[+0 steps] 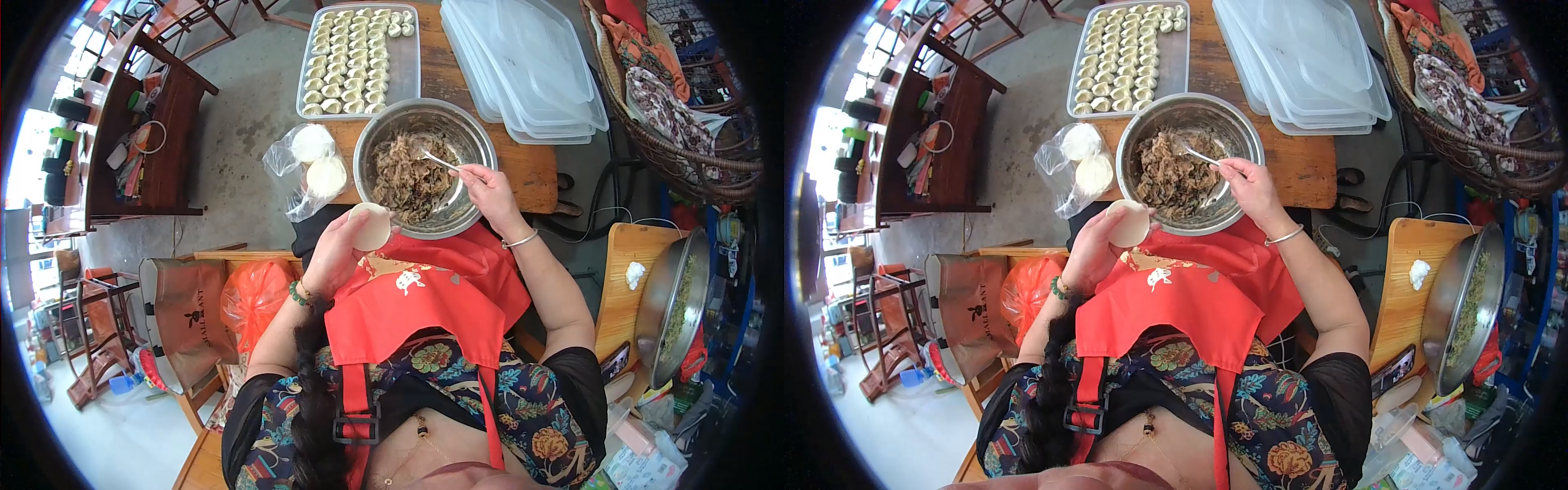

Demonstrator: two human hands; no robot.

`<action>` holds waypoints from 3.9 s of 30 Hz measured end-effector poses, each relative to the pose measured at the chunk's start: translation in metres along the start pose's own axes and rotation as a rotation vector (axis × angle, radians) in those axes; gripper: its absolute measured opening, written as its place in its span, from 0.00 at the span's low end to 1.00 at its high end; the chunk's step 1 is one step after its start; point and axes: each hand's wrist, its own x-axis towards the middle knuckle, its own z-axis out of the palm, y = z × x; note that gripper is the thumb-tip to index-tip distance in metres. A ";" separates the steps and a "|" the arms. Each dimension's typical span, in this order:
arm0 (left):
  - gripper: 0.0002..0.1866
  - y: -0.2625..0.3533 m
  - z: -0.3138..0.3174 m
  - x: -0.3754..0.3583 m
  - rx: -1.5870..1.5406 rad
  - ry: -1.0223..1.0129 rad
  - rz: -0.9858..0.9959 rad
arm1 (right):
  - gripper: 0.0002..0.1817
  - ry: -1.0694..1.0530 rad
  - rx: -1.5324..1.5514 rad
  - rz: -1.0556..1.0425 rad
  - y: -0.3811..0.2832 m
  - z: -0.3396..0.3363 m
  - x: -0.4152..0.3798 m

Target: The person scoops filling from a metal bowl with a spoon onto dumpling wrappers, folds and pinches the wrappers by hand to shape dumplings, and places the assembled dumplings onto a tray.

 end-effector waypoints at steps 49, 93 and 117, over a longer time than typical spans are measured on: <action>0.28 0.002 0.014 0.034 -0.350 -0.118 0.078 | 0.20 -0.095 -1.067 -0.781 -0.076 0.036 -0.083; 0.26 -0.001 0.021 0.032 -0.329 -0.076 0.129 | 0.10 -0.092 -0.472 -0.478 -0.100 0.031 -0.081; 0.26 0.000 0.021 0.032 -0.336 -0.075 0.115 | 0.10 -0.102 -0.505 -0.505 -0.102 0.035 -0.078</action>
